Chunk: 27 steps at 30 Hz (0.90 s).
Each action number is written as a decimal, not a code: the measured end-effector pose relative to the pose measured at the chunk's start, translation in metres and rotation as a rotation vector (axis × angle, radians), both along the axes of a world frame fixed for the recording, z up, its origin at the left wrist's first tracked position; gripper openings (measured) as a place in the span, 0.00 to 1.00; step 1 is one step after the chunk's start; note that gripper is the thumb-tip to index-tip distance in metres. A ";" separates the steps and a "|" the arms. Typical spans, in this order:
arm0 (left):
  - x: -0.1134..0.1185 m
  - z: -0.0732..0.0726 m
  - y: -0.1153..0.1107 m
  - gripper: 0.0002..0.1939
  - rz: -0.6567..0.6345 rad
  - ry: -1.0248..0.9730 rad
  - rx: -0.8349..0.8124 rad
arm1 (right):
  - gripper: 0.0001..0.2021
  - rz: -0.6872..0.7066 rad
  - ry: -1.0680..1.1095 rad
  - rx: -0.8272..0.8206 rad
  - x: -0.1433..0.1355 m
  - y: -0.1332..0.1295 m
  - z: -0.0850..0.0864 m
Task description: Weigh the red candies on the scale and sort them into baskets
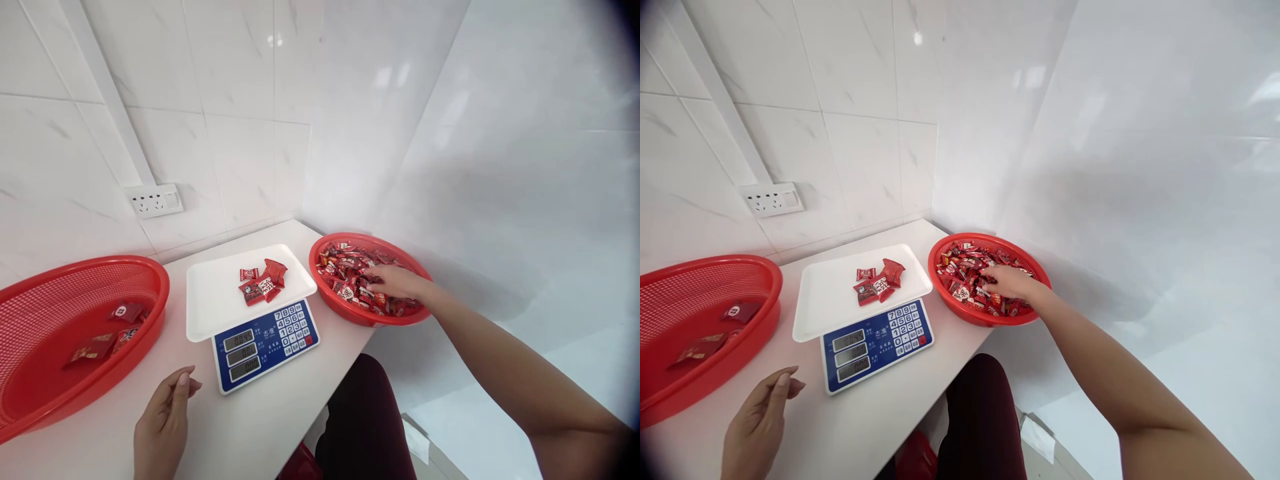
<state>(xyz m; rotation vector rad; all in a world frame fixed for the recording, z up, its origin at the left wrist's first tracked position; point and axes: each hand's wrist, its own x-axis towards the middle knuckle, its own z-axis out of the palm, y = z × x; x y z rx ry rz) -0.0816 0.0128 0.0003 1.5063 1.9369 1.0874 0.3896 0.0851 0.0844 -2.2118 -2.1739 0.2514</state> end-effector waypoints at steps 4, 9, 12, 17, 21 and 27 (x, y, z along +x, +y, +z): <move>0.001 0.001 -0.002 0.20 -0.013 -0.020 -0.012 | 0.28 0.036 0.103 -0.119 -0.009 -0.011 -0.002; 0.003 0.001 -0.002 0.21 -0.033 -0.037 -0.024 | 0.13 0.001 0.189 0.085 -0.008 -0.002 -0.003; 0.002 0.001 -0.002 0.22 -0.018 -0.044 -0.021 | 0.13 -0.074 0.213 0.204 -0.007 0.008 0.002; 0.001 -0.001 -0.002 0.22 -0.029 -0.052 -0.040 | 0.17 -0.084 0.233 0.265 -0.012 0.013 0.002; 0.001 -0.001 -0.002 0.23 -0.045 -0.067 -0.067 | 0.26 0.096 0.208 0.054 -0.023 0.007 -0.010; 0.003 0.001 -0.003 0.22 -0.049 -0.063 -0.048 | 0.17 0.020 0.283 0.173 -0.039 0.005 -0.006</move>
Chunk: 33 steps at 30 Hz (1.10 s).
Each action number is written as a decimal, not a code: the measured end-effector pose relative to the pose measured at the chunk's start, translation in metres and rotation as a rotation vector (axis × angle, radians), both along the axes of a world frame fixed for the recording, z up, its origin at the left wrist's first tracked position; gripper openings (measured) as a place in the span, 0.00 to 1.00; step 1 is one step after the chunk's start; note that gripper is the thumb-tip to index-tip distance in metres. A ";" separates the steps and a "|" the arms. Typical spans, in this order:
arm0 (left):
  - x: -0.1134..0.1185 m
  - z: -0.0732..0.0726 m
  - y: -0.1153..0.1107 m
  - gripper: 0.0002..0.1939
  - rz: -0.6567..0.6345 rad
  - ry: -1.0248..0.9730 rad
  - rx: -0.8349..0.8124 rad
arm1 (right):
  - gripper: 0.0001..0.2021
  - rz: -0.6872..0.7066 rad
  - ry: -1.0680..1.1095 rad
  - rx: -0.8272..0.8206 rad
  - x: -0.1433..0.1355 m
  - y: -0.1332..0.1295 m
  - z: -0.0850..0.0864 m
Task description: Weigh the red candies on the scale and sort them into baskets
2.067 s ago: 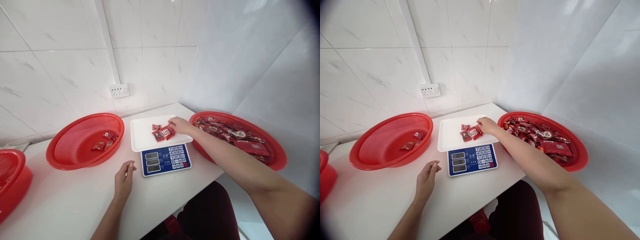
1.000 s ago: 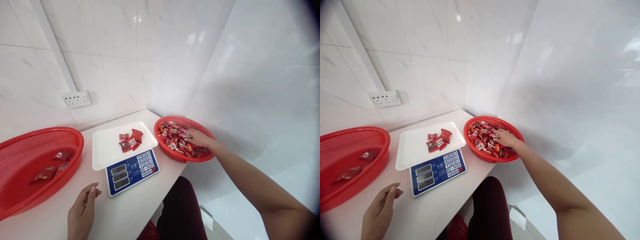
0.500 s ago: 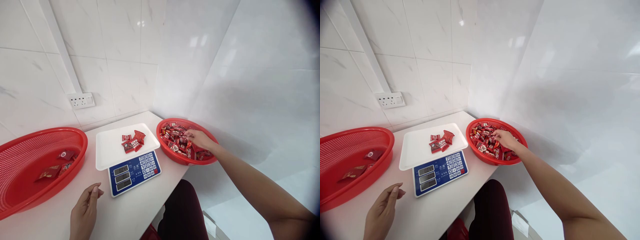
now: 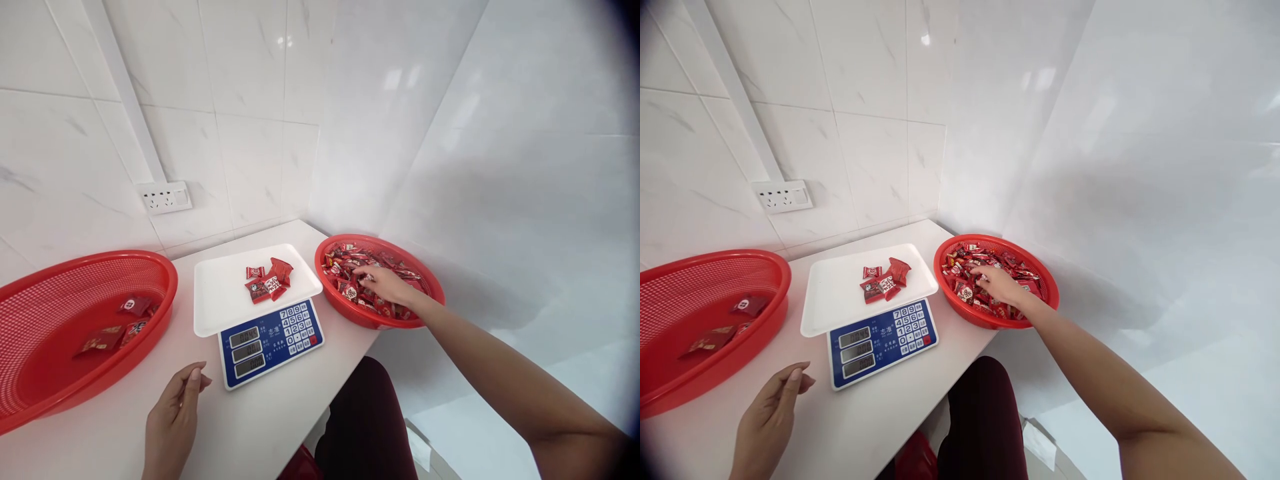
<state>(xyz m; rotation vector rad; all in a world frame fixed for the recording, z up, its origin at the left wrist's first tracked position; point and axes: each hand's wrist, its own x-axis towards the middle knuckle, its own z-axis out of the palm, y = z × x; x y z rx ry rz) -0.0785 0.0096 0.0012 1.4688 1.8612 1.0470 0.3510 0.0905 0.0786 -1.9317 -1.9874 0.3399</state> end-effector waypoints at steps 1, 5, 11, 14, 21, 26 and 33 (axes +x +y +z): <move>0.000 0.000 0.000 0.22 0.000 -0.001 0.005 | 0.16 -0.048 0.040 0.048 0.000 0.000 0.004; -0.001 0.000 0.001 0.22 -0.001 0.009 0.011 | 0.19 -0.105 0.038 0.111 0.007 -0.007 0.022; -0.002 -0.002 0.001 0.23 -0.012 0.015 0.005 | 0.23 -0.053 -0.234 -0.103 0.008 -0.032 0.022; 0.000 -0.002 0.001 0.23 -0.013 0.006 -0.015 | 0.18 -0.060 -0.200 -0.278 0.003 -0.038 0.009; 0.001 0.000 0.001 0.23 -0.009 0.005 -0.035 | 0.14 -0.104 -0.044 -0.194 0.009 -0.033 -0.010; 0.001 0.000 0.002 0.23 -0.008 0.008 -0.018 | 0.12 -0.207 0.031 -0.096 0.014 -0.034 -0.002; 0.000 -0.003 0.002 0.23 -0.015 0.018 0.018 | 0.13 -0.134 -0.131 -0.254 0.001 -0.041 0.005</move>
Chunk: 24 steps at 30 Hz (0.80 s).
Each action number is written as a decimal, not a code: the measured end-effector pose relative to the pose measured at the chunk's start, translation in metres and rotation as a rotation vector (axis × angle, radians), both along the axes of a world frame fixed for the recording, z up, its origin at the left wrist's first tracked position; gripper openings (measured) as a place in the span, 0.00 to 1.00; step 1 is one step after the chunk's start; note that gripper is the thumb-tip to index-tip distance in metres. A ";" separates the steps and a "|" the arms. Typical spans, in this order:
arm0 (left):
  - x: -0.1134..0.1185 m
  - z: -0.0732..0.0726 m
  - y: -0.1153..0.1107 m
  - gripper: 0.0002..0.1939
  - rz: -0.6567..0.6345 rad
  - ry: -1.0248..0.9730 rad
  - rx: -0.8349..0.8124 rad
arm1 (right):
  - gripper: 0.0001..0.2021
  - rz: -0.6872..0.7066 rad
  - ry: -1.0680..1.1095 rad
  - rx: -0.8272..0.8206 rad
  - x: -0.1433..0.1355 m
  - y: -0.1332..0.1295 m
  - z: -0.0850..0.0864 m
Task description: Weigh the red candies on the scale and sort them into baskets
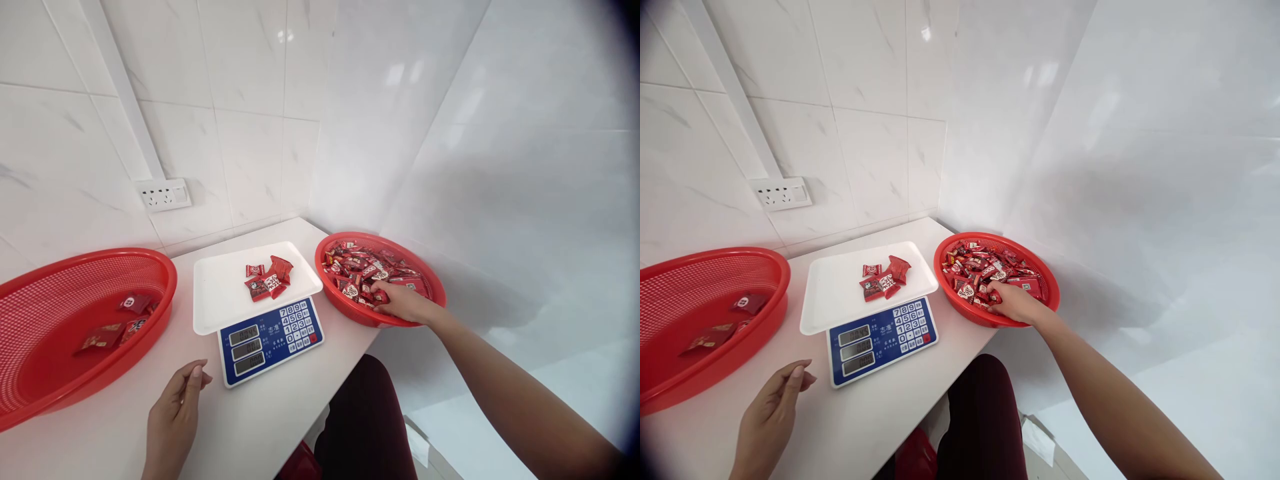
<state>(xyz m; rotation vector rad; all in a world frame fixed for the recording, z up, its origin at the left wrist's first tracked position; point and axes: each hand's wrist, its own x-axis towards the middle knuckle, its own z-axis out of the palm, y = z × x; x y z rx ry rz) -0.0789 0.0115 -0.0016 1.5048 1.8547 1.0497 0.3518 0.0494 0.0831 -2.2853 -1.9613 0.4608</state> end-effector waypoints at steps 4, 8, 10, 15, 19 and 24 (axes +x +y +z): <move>0.000 0.001 0.000 0.23 -0.006 -0.004 -0.001 | 0.11 -0.041 0.110 0.052 -0.001 0.002 -0.005; 0.002 0.004 -0.002 0.21 0.007 -0.029 0.003 | 0.12 -0.158 0.285 0.266 -0.001 0.001 0.004; 0.004 0.007 -0.003 0.21 -0.005 -0.060 0.017 | 0.13 -0.225 0.368 0.362 -0.007 -0.001 0.012; 0.007 0.008 -0.005 0.19 -0.015 -0.112 0.049 | 0.15 -0.169 0.660 0.482 -0.039 -0.002 0.021; 0.006 0.007 -0.006 0.17 -0.016 -0.124 0.057 | 0.16 0.002 0.719 0.488 -0.078 0.000 0.013; 0.009 0.010 -0.012 0.15 -0.204 -0.206 0.085 | 0.13 0.377 0.825 0.204 -0.146 -0.021 -0.012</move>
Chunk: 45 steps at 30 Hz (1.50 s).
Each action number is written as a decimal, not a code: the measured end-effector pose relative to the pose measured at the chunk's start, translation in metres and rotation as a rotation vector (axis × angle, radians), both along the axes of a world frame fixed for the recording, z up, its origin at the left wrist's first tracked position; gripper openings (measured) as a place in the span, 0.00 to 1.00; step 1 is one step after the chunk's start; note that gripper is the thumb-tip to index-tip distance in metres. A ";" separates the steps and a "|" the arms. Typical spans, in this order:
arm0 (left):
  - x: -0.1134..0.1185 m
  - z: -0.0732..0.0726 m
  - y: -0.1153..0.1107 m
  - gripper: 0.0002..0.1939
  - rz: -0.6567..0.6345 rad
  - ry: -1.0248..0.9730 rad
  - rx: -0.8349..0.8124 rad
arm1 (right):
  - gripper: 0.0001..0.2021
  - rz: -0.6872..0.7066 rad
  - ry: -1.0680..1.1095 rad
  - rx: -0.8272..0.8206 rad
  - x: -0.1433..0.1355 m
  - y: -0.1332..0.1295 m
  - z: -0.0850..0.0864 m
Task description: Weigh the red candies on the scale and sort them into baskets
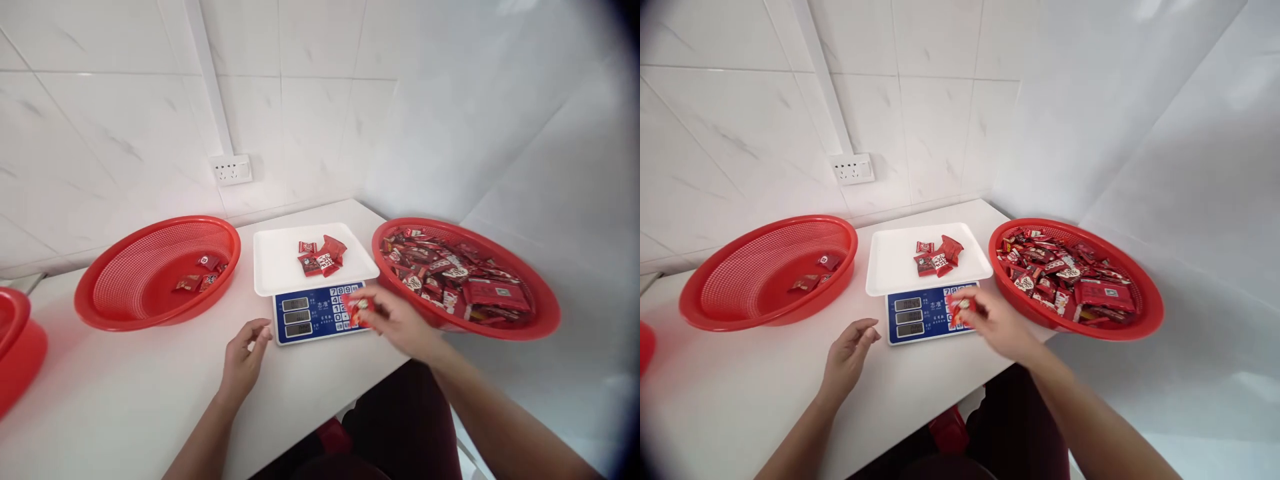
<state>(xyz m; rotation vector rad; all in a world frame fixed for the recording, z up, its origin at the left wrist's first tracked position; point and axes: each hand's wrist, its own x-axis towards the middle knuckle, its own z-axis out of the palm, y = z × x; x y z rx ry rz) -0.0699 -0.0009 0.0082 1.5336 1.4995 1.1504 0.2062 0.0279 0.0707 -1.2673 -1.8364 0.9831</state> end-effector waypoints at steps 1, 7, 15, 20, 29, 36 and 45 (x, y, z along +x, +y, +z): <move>0.002 0.001 -0.002 0.15 -0.100 -0.025 -0.010 | 0.11 0.103 -0.005 -0.027 -0.015 -0.007 -0.007; 0.020 0.010 -0.016 0.15 -0.523 -0.131 -0.163 | 0.11 0.359 0.122 -0.142 -0.073 -0.038 -0.045; 0.027 0.003 -0.017 0.09 -0.414 -0.049 -0.157 | 0.19 0.215 0.349 -0.431 -0.067 -0.045 -0.068; 0.026 0.000 -0.015 0.06 -0.289 -0.063 -0.159 | 0.15 0.081 0.360 -0.434 -0.063 -0.039 -0.072; 0.025 0.006 -0.015 0.09 -0.257 -0.214 -0.223 | 0.13 -0.084 0.333 -0.240 -0.055 -0.011 -0.044; 0.024 -0.001 -0.011 0.10 -0.218 -0.205 -0.186 | 0.21 -0.123 0.324 0.045 -0.058 0.043 -0.001; 0.026 0.000 -0.012 0.06 -0.241 -0.066 -0.125 | 0.12 0.137 0.135 -0.100 -0.063 -0.006 -0.057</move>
